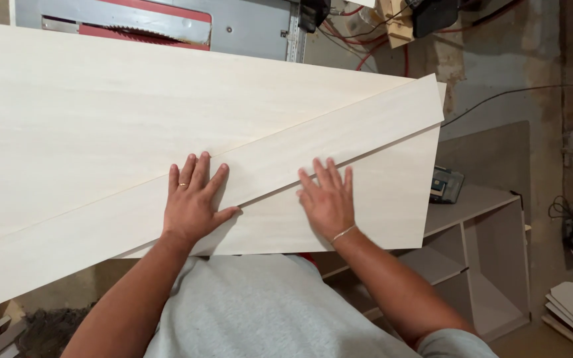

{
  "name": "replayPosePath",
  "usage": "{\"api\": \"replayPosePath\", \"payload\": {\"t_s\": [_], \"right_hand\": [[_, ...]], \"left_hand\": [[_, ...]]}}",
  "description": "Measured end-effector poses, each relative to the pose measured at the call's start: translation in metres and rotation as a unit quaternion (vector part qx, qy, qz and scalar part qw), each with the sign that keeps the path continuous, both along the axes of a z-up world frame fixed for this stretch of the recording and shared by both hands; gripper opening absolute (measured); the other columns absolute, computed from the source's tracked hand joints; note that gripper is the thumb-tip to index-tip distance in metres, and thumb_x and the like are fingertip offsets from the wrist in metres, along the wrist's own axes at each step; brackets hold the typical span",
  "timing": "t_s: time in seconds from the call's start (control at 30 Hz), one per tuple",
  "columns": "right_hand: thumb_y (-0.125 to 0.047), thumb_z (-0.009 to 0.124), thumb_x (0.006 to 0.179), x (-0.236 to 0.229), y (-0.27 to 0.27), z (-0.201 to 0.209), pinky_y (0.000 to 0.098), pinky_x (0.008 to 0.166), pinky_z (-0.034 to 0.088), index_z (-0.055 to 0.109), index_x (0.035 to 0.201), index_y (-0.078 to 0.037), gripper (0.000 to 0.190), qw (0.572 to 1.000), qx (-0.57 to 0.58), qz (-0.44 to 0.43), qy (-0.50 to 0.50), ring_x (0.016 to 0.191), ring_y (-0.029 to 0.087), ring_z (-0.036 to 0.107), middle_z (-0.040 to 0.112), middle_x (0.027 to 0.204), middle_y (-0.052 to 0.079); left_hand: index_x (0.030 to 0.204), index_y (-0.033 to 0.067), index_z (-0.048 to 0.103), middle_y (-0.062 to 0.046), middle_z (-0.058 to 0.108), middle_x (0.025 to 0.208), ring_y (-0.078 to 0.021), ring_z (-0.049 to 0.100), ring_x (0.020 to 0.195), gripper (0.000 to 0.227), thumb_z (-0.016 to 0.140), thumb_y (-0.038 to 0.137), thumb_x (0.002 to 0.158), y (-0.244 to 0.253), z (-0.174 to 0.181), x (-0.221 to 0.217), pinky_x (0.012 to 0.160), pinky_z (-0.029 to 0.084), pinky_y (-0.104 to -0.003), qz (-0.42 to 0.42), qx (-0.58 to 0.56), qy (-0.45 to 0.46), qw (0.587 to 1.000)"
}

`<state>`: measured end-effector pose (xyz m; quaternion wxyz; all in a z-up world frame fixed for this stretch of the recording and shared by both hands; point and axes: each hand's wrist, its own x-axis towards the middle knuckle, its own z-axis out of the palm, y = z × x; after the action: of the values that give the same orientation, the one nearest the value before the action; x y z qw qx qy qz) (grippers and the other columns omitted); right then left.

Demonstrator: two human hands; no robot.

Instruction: Cutting a large wooden board into smaller pieces using a table saw and then handling the cut pieces.

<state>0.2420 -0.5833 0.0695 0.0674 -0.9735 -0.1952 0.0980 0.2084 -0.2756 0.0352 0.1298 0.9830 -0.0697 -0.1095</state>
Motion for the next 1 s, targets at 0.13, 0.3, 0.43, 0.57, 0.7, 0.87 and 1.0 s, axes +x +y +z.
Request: {"api": "replayPosePath", "payload": {"t_s": [0.13, 0.3, 0.43, 0.57, 0.7, 0.87, 1.0], "right_hand": [[-0.041, 0.072, 0.090, -0.007, 0.025, -0.024, 0.0669, 0.119, 0.021, 0.052, 0.150, -0.009, 0.071, 0.996, 0.084, 0.001, -0.013, 0.146, 0.044, 0.041, 0.048, 0.155, 0.023], [-0.060, 0.057, 0.092, 0.000, 0.088, -0.032, 0.0647, 0.124, 0.019, 0.047, 0.153, -0.009, 0.080, 0.981, 0.140, 0.127, 0.051, 0.152, 0.039, 0.035, 0.042, 0.162, 0.018], [-0.063, 0.063, 0.088, 0.052, 0.059, -0.038, 0.0624, 0.128, 0.015, 0.035, 0.161, -0.015, 0.091, 0.991, 0.090, 0.089, 0.033, 0.156, 0.035, 0.030, 0.033, 0.168, 0.013], [-0.051, 0.083, 0.080, 0.110, -0.030, -0.054, 0.0630, 0.124, 0.019, 0.040, 0.159, -0.008, 0.099, 0.994, 0.056, -0.032, -0.088, 0.153, 0.035, 0.033, 0.040, 0.164, 0.017], [-0.036, 0.086, 0.083, 0.177, -0.143, -0.068, 0.0666, 0.119, 0.023, 0.044, 0.156, 0.000, 0.092, 0.985, 0.057, -0.084, -0.139, 0.150, 0.041, 0.036, 0.044, 0.159, 0.025], [-0.044, 0.079, 0.098, 0.229, -0.248, -0.122, 0.0692, 0.112, 0.028, 0.048, 0.155, 0.001, 0.080, 0.935, -0.051, -0.243, -0.252, 0.144, 0.046, 0.040, 0.046, 0.155, 0.029], [-0.043, 0.082, 0.100, 0.212, -0.210, -0.129, 0.0717, 0.111, 0.020, 0.047, 0.156, 0.008, 0.084, 0.936, -0.028, -0.249, -0.247, 0.144, 0.052, 0.035, 0.040, 0.156, 0.035]], "left_hand": [[0.162, 0.0382, 0.030, -0.005, 0.023, 0.173, -0.0284, 0.016, 0.160, 0.100, 0.050, 0.086, 0.077, -0.001, 0.003, 0.001, 0.130, 0.008, -0.055, -0.014, 0.040, 0.040, 0.998], [0.164, 0.0288, 0.027, -0.005, 0.019, 0.174, -0.0265, 0.012, 0.161, 0.108, 0.045, 0.090, 0.076, -0.002, -0.004, 0.000, 0.131, 0.005, -0.054, -0.018, 0.069, 0.052, 0.996], [0.164, 0.0231, 0.028, -0.007, 0.022, 0.174, -0.0288, 0.016, 0.161, 0.112, 0.043, 0.091, 0.076, -0.002, -0.009, -0.002, 0.131, 0.010, -0.057, -0.022, 0.049, 0.040, 0.998], [0.165, 0.0232, 0.026, -0.005, 0.021, 0.175, -0.0274, 0.014, 0.163, 0.110, 0.040, 0.088, 0.078, -0.002, -0.015, -0.007, 0.133, 0.009, -0.056, -0.013, 0.078, 0.005, 0.997], [0.164, 0.0210, 0.030, -0.005, 0.024, 0.174, -0.0275, 0.018, 0.162, 0.110, 0.042, 0.088, 0.078, -0.005, -0.011, -0.001, 0.132, 0.013, -0.055, -0.005, 0.078, -0.012, 0.997], [0.163, 0.0179, 0.027, -0.010, 0.021, 0.172, -0.0307, 0.015, 0.160, 0.116, 0.049, 0.091, 0.076, -0.003, -0.001, 0.004, 0.128, 0.010, -0.058, -0.030, 0.054, 0.044, 0.997], [0.159, 0.0109, 0.034, -0.017, 0.029, 0.167, -0.0353, 0.021, 0.157, 0.111, 0.061, 0.082, 0.078, -0.004, -0.001, 0.010, 0.125, 0.013, -0.063, -0.013, 0.015, 0.047, 0.999]]}}
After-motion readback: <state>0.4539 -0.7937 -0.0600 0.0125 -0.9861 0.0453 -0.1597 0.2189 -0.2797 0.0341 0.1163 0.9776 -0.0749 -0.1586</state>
